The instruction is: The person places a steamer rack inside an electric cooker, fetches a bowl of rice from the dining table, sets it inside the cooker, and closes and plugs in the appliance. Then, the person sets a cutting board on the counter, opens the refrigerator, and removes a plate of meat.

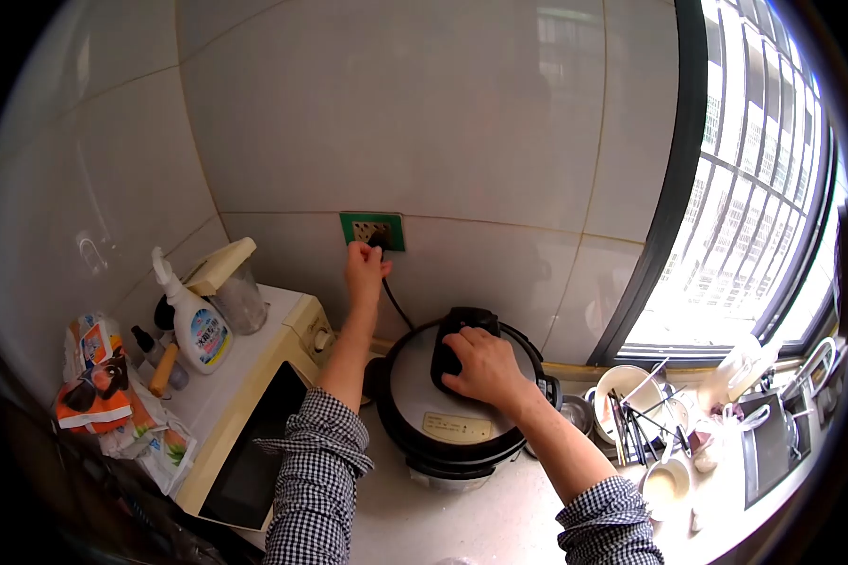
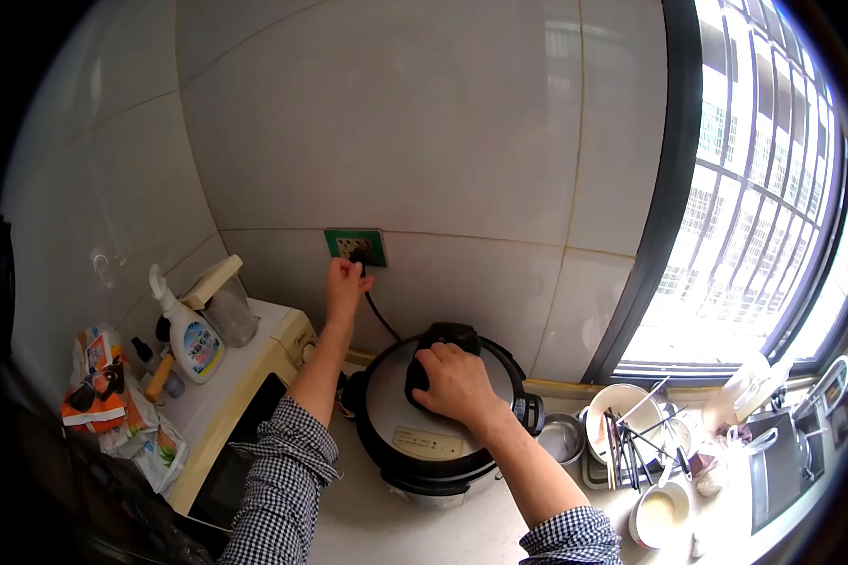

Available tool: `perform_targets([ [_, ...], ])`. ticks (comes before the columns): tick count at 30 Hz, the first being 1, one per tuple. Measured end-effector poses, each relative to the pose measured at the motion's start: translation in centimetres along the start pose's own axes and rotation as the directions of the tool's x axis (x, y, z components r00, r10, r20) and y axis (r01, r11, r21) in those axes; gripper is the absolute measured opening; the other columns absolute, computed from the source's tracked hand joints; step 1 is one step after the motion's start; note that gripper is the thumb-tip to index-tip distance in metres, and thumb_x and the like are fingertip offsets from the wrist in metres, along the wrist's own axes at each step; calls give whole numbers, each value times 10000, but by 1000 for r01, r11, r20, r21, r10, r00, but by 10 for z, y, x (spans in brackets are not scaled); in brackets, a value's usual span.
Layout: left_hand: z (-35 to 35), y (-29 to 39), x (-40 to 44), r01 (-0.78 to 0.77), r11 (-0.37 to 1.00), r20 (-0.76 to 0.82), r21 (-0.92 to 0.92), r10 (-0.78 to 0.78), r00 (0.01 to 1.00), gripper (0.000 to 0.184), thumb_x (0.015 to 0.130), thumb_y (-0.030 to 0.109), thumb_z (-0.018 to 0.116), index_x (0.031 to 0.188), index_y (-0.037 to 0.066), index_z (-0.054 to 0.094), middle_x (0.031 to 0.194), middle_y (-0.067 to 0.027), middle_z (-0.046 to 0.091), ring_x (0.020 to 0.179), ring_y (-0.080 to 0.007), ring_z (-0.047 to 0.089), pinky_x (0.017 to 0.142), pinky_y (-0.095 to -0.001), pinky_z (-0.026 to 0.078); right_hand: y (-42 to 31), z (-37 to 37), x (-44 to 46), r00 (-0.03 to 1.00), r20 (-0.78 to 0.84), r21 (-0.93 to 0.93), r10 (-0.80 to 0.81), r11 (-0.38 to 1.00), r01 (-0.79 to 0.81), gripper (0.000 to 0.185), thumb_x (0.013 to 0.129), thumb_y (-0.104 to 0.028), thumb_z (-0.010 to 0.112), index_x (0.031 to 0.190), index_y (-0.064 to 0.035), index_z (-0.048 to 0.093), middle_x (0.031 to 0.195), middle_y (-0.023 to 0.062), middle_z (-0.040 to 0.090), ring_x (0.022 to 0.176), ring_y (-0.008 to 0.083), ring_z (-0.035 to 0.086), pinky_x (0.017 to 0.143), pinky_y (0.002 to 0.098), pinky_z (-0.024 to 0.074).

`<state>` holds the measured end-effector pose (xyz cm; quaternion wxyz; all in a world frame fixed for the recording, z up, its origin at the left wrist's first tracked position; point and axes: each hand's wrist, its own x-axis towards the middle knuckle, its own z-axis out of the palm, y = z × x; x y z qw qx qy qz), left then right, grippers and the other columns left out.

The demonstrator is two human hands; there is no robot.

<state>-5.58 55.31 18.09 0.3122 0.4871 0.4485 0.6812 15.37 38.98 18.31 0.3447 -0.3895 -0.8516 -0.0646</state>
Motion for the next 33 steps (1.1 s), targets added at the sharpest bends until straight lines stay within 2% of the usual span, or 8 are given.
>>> perform_targets([
  [6,-2,25,-5,-44,969,-32,243,53,998,125,860,80,508,765,10,467,648,-66,493,438,-171,549,405,-273,464,0,0,0,999,43,5,34,999,-35,407,574,-232,691,930,-65,585,884,128,586,888,277,579,718,360,488],
  [9,2,23,-5,35,996,-37,87,-32,999,124,860,77,500,756,14,478,596,-61,487,401,-169,533,376,-273,447,3,2,1,999,23,-3,32,999,-32,403,571,-229,694,923,-66,583,870,125,582,865,273,579,703,358,490],
  [18,-6,21,16,74,993,49,92,-79,996,135,833,114,547,762,7,504,660,-68,532,423,-152,542,383,-256,451,5,3,3,999,33,-4,27,1000,-27,413,570,-231,693,928,-63,575,865,124,577,839,274,571,703,360,486],
  [21,-6,29,2,198,978,-27,68,-197,980,163,829,154,567,888,3,553,714,-81,555,448,-150,542,375,-267,437,2,0,2,997,75,-9,26,1000,-25,417,585,-237,685,945,-60,570,877,130,576,849,278,568,716,361,482],
  [24,2,38,-26,290,923,-12,252,-297,955,283,830,191,583,1047,12,552,827,-85,567,618,-160,574,499,-285,465,3,0,1,989,133,-51,67,997,-61,409,614,-249,675,964,-69,563,910,123,560,872,279,558,720,370,478],
  [30,-38,42,-115,100,965,-155,242,-64,986,293,839,161,578,1088,12,539,1011,-75,551,918,-162,515,778,-281,420,0,1,-1,984,142,-100,106,991,-92,409,635,-272,677,976,-83,552,916,106,544,890,272,546,740,376,470],
  [32,-53,45,-170,-92,943,-179,319,156,971,228,852,112,551,1054,7,542,991,-70,563,866,-147,530,744,-266,433,-2,2,-3,983,136,-118,124,987,-108,417,640,-279,680,985,-83,551,917,100,549,886,272,545,753,380,464],
  [33,-59,47,-204,-67,963,-173,262,115,978,205,853,96,544,1039,9,543,963,-64,570,851,-141,536,734,-260,436,-4,1,-1,979,137,-132,154,982,-136,442,644,-288,681,1016,-90,547,951,105,549,926,278,533,774,387,452],
])
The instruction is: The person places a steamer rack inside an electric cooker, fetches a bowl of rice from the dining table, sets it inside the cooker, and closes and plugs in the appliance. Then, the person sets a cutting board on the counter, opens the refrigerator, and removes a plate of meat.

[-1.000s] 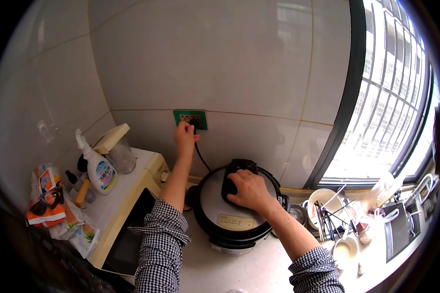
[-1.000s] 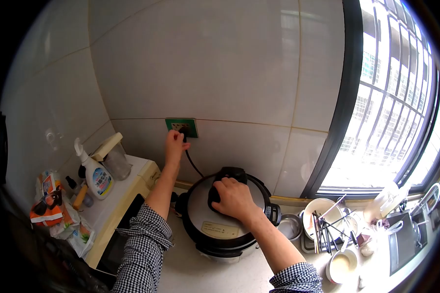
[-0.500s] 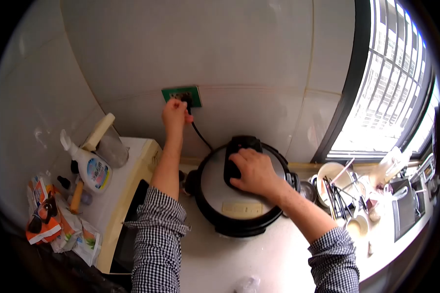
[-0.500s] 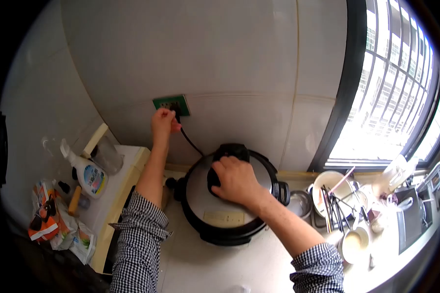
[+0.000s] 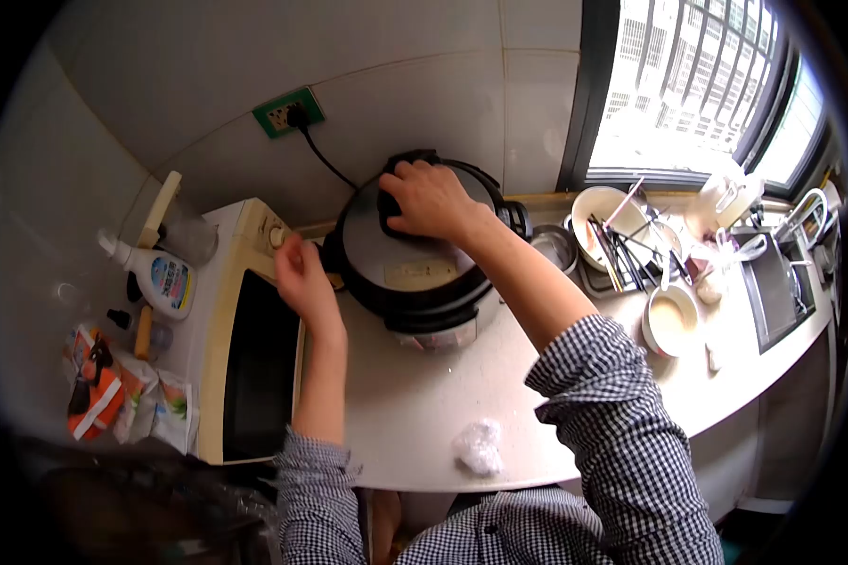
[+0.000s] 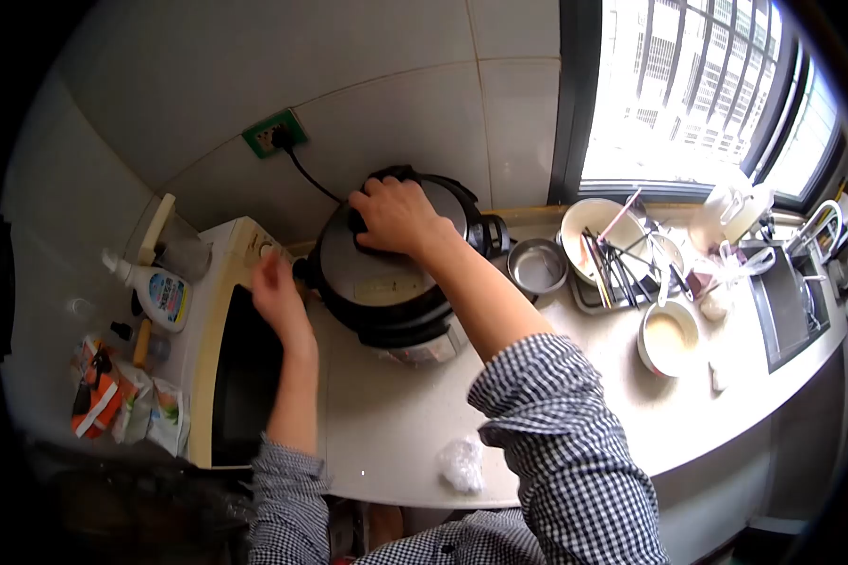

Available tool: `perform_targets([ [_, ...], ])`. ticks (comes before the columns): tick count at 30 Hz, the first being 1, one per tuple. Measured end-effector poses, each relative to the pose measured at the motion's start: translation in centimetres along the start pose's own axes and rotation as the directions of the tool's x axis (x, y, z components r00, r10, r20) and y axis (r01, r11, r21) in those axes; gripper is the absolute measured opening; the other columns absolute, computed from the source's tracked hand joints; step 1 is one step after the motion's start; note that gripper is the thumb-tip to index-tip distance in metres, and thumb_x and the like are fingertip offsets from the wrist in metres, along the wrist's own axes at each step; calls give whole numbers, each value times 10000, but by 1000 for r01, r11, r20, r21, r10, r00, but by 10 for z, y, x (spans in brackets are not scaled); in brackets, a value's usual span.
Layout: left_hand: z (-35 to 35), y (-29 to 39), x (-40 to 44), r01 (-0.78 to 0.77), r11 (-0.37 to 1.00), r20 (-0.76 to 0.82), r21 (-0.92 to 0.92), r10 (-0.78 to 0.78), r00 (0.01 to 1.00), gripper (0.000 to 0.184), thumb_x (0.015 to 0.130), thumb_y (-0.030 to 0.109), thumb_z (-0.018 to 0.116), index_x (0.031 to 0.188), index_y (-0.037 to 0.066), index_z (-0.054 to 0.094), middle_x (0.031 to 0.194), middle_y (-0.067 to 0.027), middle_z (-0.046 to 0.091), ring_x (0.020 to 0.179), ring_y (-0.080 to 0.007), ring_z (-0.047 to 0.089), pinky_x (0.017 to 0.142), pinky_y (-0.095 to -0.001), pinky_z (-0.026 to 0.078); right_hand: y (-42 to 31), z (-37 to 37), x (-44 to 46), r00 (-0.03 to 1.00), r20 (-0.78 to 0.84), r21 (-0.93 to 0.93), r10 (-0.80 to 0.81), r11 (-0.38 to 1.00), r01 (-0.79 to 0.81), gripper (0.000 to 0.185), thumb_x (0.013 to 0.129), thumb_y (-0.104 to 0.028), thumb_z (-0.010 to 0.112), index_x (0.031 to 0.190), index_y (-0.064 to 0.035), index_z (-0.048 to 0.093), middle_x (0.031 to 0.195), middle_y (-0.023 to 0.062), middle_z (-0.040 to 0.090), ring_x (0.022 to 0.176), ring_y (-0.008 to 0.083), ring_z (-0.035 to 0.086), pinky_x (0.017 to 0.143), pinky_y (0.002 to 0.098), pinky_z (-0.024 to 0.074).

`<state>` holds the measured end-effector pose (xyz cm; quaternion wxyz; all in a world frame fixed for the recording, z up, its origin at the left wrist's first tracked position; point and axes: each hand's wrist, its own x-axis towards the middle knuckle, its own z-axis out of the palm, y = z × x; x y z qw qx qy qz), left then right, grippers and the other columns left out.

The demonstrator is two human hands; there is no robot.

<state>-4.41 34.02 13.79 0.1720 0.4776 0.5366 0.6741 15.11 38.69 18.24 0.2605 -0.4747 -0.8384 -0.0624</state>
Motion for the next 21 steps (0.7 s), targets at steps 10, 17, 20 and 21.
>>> perform_targets([
  [10,-102,12,-313,-395,832,790,391,-83,608,379,669,54,644,1039,38,567,1028,-150,543,822,-306,562,703,-376,471,-55,-30,-212,948,-308,350,75,936,39,499,640,-108,672,1106,-48,505,1095,128,523,1009,295,504,778,354,422],
  [17,-55,27,-332,38,956,760,290,-254,599,252,658,-34,559,906,3,578,834,-138,546,702,-268,571,605,-331,474,-93,-6,-393,661,506,756,554,83,-649,383,835,-205,573,1165,-33,481,1096,149,547,936,226,578,810,307,457],
  [20,-23,48,-338,69,974,822,218,-221,525,355,693,-5,612,1041,-5,546,936,-130,562,726,-191,583,596,-271,489,-76,13,-399,661,508,813,552,-54,-580,343,866,-185,539,1161,-21,480,1002,132,582,878,169,574,776,287,454],
  [21,-17,53,-336,112,973,829,200,-229,510,384,702,-4,622,1076,-5,537,970,-123,566,743,-167,585,602,-254,493,-69,8,-396,652,501,801,569,-18,-599,333,868,-175,532,1158,-19,482,969,135,588,861,169,571,763,281,454],
])
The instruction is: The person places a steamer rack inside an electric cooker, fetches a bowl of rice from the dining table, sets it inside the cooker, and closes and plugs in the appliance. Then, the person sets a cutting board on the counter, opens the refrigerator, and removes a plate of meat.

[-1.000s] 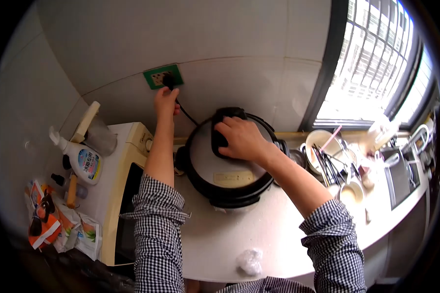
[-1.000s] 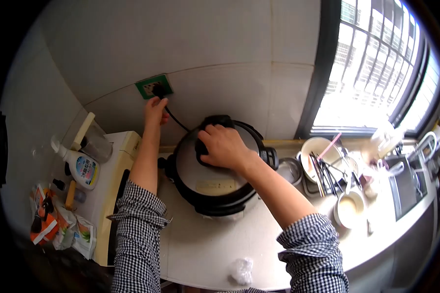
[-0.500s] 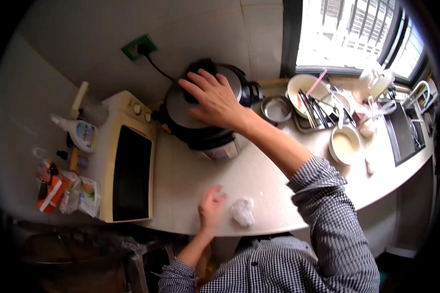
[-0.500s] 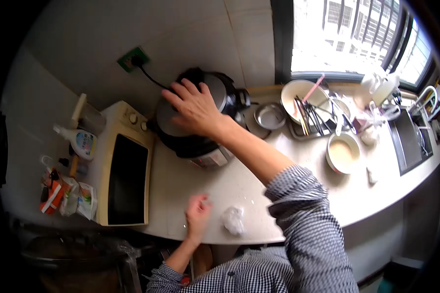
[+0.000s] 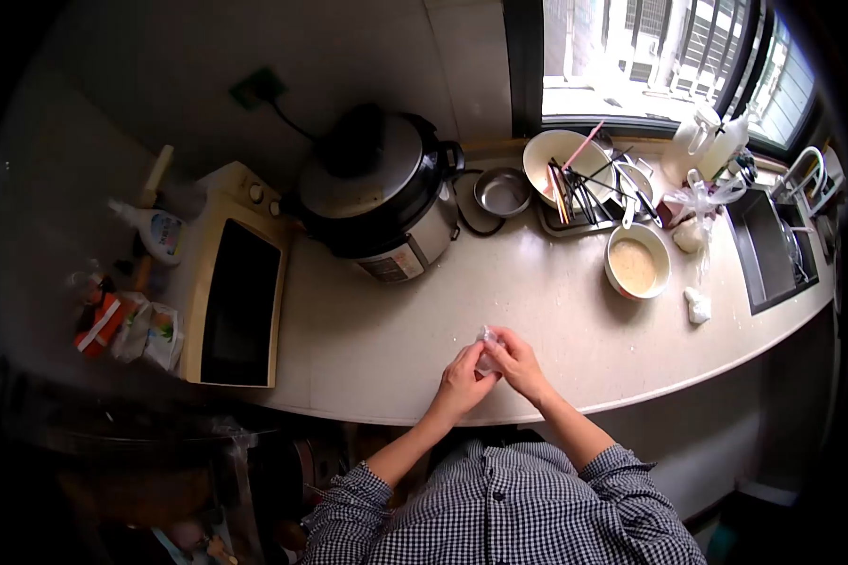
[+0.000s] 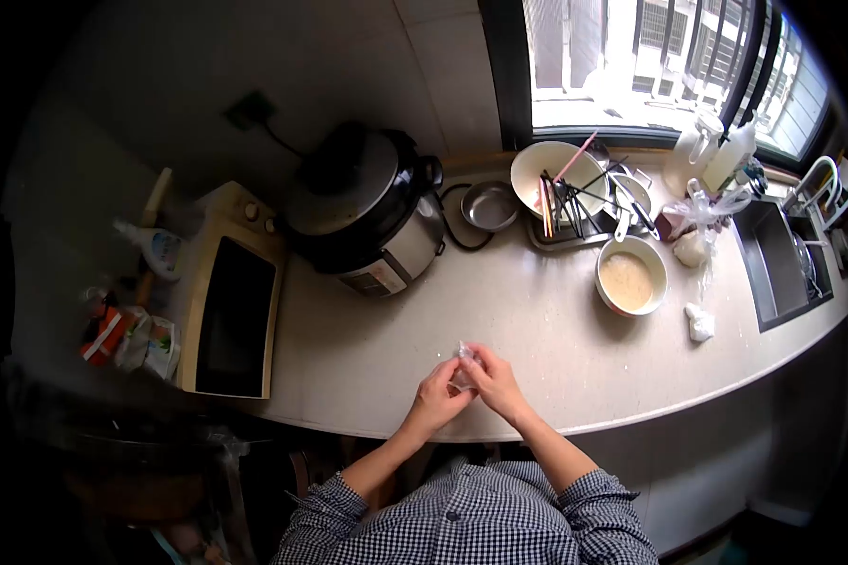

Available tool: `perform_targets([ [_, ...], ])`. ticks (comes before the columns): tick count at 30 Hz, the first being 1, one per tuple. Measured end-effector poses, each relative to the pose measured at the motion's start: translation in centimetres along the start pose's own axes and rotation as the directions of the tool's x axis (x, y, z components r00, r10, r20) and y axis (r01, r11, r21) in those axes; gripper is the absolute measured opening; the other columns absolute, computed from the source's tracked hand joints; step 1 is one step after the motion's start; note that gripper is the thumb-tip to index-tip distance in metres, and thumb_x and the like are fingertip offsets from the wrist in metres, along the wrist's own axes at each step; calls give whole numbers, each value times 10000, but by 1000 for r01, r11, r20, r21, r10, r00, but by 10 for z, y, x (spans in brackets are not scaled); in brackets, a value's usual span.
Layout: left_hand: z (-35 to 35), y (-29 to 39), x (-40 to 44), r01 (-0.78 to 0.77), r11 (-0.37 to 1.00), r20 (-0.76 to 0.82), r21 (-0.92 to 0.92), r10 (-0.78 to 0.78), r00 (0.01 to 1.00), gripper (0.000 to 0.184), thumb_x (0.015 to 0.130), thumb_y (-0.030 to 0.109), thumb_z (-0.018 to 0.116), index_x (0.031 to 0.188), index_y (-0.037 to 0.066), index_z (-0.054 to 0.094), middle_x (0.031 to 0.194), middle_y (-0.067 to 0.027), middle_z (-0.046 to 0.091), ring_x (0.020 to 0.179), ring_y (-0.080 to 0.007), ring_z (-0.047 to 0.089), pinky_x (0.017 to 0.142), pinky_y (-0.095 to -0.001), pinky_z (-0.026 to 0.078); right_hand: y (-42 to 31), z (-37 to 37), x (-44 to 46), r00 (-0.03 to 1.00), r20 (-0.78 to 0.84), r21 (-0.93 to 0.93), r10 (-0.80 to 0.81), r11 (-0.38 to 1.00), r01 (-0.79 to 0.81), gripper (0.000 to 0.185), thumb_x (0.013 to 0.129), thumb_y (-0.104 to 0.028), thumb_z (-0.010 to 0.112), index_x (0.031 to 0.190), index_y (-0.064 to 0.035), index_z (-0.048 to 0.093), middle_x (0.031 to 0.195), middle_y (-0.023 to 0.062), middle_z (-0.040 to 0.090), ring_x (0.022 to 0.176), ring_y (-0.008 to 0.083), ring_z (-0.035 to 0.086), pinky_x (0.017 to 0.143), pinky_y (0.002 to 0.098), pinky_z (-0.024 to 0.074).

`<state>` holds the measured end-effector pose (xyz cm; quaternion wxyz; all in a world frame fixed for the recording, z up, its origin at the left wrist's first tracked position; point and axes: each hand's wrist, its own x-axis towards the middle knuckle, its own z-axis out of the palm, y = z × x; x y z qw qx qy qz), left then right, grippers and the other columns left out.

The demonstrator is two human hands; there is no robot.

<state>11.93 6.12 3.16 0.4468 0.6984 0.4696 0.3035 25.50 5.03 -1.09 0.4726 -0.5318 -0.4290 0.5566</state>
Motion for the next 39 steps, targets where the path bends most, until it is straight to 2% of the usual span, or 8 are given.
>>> perform_targets([
  [3,-20,-14,12,21,991,-147,-132,-40,988,411,728,37,642,1118,13,517,1042,-95,579,769,-127,586,632,-238,494,-23,-20,5,997,-74,-201,17,979,-32,368,843,-184,557,1171,-39,479,1031,177,563,907,225,561,771,308,442],
  [6,-81,-17,41,-77,993,-425,-90,31,904,314,762,51,616,1067,25,547,973,-75,608,757,-113,577,638,-240,482,-26,-25,-2,906,-41,-851,-422,490,190,464,792,-235,606,1200,-68,459,1185,206,472,1058,318,490,852,398,398],
  [7,-105,-12,56,-45,996,-505,-78,-1,863,278,778,59,605,1050,26,552,935,-68,613,748,-111,571,635,-240,476,-20,-26,-4,920,-51,-873,-388,464,147,549,743,-260,640,1223,-84,440,1290,208,377,1157,391,385,900,480,337],
  [12,-232,6,163,-117,990,-741,82,139,657,213,831,137,587,1007,22,558,849,-56,610,722,-143,563,642,-279,463,-4,-12,-9,908,-12,-909,-418,383,165,552,708,-165,655,1206,-61,442,1281,217,382,1179,402,366,937,462,331],
  [21,-382,-23,368,-14,995,-753,99,84,653,388,867,234,543,1149,-10,437,1000,-153,557,852,-258,565,732,-356,457,26,19,-24,881,-117,-916,-458,392,83,506,644,-87,665,1119,-39,498,1234,216,421,1164,411,379,952,484,339],
  [25,-394,-45,441,-428,864,-756,264,461,465,462,864,246,543,1184,-42,375,1053,-196,546,927,-314,559,794,-394,441,35,30,-29,867,-159,-930,-472,366,29,491,651,-99,656,1115,-38,507,1248,214,417,1163,418,379,967,497,324],
  [31,-372,8,413,-39,957,-793,288,261,551,442,875,246,481,1175,-52,354,1115,-241,525,982,-343,548,807,-399,434,33,34,-27,865,-179,-944,-468,331,-16,465,671,-120,625,1115,-44,512,1250,205,423,1162,402,387,971,496,321],
  [39,-366,21,393,-257,935,-782,243,345,519,316,860,203,461,1078,-25,443,931,-186,551,801,-323,547,709,-407,433,35,34,-26,856,-171,-952,-488,304,-17,442,674,-132,613,1099,-45,523,1230,201,445,1148,396,406,968,488,326],
])
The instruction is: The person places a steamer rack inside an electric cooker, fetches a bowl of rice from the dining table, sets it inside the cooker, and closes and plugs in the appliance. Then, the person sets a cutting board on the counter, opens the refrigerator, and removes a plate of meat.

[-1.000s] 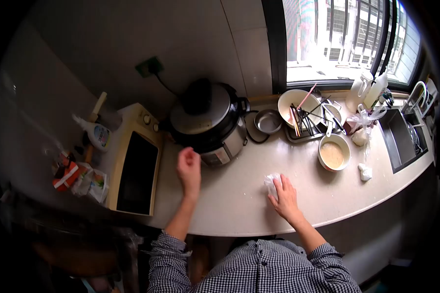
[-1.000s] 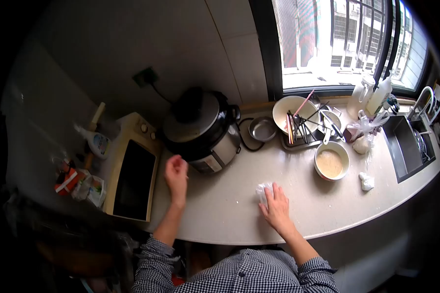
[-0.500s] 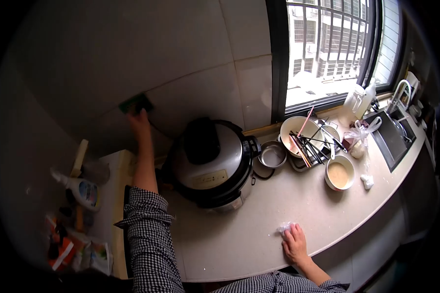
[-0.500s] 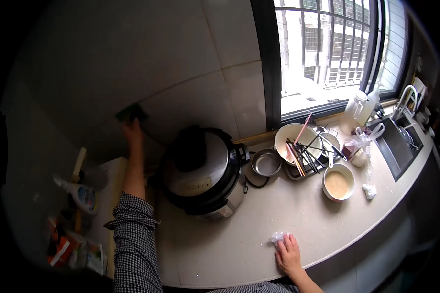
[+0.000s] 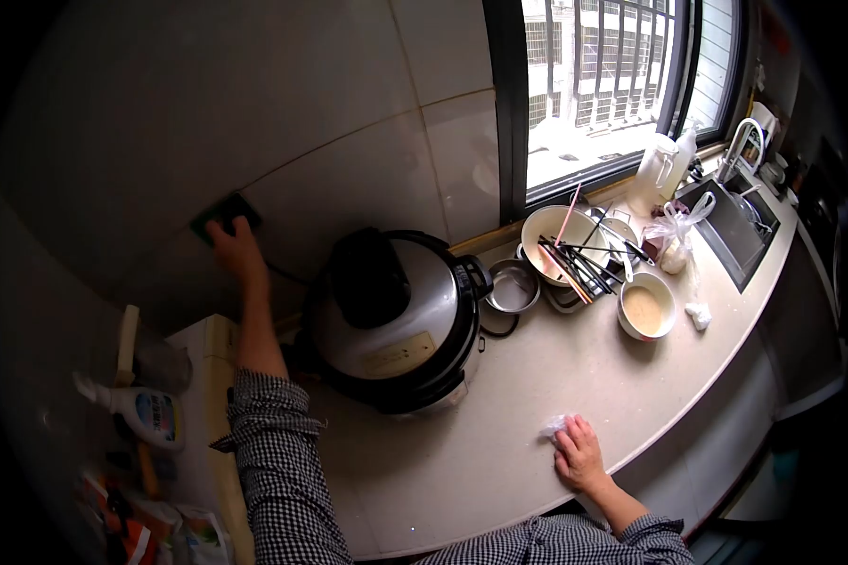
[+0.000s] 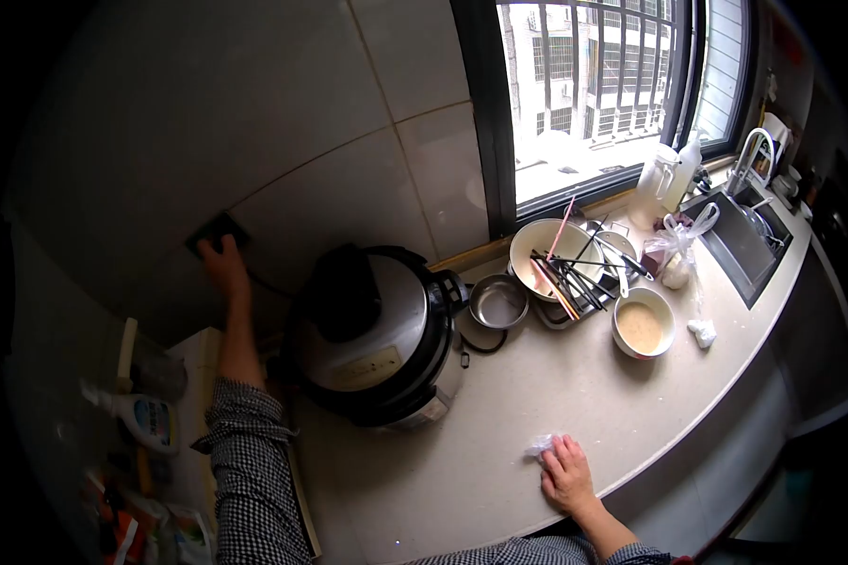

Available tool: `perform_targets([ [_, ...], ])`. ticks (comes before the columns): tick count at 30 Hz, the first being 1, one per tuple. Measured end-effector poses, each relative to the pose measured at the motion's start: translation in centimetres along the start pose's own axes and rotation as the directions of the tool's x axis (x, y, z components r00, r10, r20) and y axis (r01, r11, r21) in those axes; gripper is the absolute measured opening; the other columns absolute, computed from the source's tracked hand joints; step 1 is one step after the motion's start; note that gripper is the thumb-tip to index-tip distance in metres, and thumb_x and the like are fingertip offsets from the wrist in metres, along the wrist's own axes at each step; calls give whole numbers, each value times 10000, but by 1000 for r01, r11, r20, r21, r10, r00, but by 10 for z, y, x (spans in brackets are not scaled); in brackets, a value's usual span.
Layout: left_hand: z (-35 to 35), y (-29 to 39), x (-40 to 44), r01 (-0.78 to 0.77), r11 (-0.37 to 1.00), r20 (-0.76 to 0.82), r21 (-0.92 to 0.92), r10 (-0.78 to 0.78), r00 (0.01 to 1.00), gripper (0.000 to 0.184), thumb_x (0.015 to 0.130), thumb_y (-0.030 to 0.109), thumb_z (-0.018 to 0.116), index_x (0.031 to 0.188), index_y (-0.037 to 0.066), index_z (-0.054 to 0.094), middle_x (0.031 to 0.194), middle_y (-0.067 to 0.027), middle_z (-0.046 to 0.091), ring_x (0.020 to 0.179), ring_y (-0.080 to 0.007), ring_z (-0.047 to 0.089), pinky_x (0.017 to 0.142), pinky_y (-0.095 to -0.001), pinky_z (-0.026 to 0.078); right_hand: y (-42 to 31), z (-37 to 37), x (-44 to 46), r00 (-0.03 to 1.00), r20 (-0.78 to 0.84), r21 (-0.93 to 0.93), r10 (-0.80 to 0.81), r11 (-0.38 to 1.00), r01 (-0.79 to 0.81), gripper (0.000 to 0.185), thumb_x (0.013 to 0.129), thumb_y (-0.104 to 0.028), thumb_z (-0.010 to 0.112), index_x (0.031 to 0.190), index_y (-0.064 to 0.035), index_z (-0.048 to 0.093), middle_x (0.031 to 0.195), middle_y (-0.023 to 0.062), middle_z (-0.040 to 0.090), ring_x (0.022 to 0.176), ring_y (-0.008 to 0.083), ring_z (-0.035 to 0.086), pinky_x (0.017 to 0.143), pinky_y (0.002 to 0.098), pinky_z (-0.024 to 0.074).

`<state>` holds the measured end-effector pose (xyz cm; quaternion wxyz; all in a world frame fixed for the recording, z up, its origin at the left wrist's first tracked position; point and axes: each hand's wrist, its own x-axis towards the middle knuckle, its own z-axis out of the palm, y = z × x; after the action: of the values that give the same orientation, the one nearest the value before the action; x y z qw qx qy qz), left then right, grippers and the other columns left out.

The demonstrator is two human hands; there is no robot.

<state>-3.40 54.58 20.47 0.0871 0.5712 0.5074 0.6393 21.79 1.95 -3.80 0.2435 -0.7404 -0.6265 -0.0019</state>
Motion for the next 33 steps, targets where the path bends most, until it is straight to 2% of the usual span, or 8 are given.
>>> perform_targets([
  [4,-14,-39,-40,-252,939,-118,233,285,951,290,867,211,501,1036,-21,454,778,-94,505,648,-198,486,619,-345,427,-3,-2,1,999,25,2,22,1000,-22,439,679,-131,604,1099,-40,517,1242,207,435,1156,397,396,972,489,318],
  [7,-26,10,-64,77,935,138,-345,-31,990,270,860,201,560,998,-14,474,752,-44,501,619,-122,473,577,-270,420,2,0,-2,1000,14,-7,-5,1000,5,447,676,-132,604,1102,-36,514,1249,210,428,1161,399,389,973,493,316],
  [10,-8,46,-59,-52,853,267,-520,220,938,231,841,182,607,940,3,501,743,-18,522,617,-103,491,556,-235,419,3,1,-1,1000,10,21,-23,1000,23,451,657,-101,601,1089,-11,505,1229,226,428,1156,419,384,973,496,316],
  [13,26,94,-87,-374,785,311,-494,561,767,220,804,153,648,900,11,510,739,-30,545,646,-110,512,572,-240,430,2,-4,-3,1000,19,10,-8,1000,7,427,698,-110,597,1105,-19,507,1257,197,423,1171,384,383,982,463,320],
  [17,39,131,-140,-579,804,834,-136,408,371,323,689,135,709,949,69,529,869,-102,609,787,-251,595,668,-346,464,3,-2,-8,1000,-24,-4,-16,1000,16,411,716,-105,605,1106,-24,509,1261,190,425,1171,358,395,980,448,325],
  [24,7,159,-179,-746,665,706,-32,543,454,393,701,67,657,1073,35,537,1047,-121,572,1015,-305,511,853,-385,423,13,2,-13,978,-207,116,-30,992,55,250,773,-71,571,1017,-19,554,1146,149,518,1111,312,456,933,409,376],
  [30,-33,198,-322,-339,890,835,-304,420,356,341,686,77,657,1008,10,569,1020,-151,576,944,-291,545,821,-351,437,33,9,-27,903,-344,530,258,847,-40,175,780,-33,555,952,-16,586,966,133,603,905,256,568,821,343,443],
  [33,-39,200,-412,-141,979,975,-147,168,147,368,729,99,660,1075,15,566,1038,-81,576,887,-148,555,698,-266,475,42,-27,-40,730,8,838,684,394,-378,158,833,-50,511,965,-12,587,876,118,617,797,191,584,733,286,464],
])
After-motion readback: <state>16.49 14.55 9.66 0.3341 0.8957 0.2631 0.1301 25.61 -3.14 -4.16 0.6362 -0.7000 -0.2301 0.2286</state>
